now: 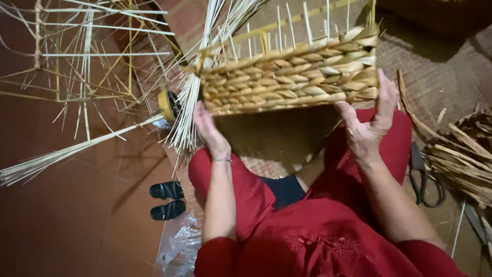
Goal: The person sits on a mat and uses shears to trim excess palm fibers from the rim of a woven basket. They then pick up a separate palm fiber strip and weave it into the basket's edge to reinforce the rim.
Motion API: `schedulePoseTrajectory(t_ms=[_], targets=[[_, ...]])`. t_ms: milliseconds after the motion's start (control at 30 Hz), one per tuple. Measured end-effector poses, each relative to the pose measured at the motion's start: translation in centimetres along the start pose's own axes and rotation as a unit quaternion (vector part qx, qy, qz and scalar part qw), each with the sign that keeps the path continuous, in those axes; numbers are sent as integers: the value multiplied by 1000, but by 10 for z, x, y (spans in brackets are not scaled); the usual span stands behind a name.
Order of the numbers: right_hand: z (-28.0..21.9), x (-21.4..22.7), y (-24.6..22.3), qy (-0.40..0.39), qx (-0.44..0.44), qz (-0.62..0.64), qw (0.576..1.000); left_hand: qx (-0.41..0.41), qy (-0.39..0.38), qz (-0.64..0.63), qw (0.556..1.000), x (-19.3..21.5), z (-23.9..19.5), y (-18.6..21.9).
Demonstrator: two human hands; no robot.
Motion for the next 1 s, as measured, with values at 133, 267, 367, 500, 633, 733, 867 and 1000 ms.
schedulePoseTrajectory(t_ms=[133, 267, 367, 500, 633, 733, 867, 1000], targets=[[-3, -2, -31, -2, 25, 26, 999, -13, -49, -12, 999, 1, 13, -17], [-11, 1, -67, -11, 108, 23, 994, -11, 12, 46, 999, 49, 41, -43], [-14, 1, -60, -20, 152, 113, 982, 21, 53, -50, 997, 76, 45, -53], [6, -3, 6, 15, 63, -41, 997, 14, 45, -68, 997, 96, 45, -54], [-16, -55, 49, -131, -120, 258, 950, -31, 40, 37, 998, 106, 41, -63], [-45, -60, 58, -176, -223, 300, 911, -49, -13, -69, 996, 95, 44, -61], [-28, -39, 42, -125, -188, 330, 917, 4, -87, -115, 989, 51, 46, -52], [14, -9, 25, -98, -67, 237, 964, 163, -148, -233, 947, -24, 27, -55]])
Point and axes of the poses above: each hand's wrist, its own z-axis towards the middle knuckle, its own x-axis out of the back of the hand, y = z × x, the point moved 10 cm from there along z, towards the middle knuckle, and after that the axes turned 10 degrees about -z, right-handed, at the moved point
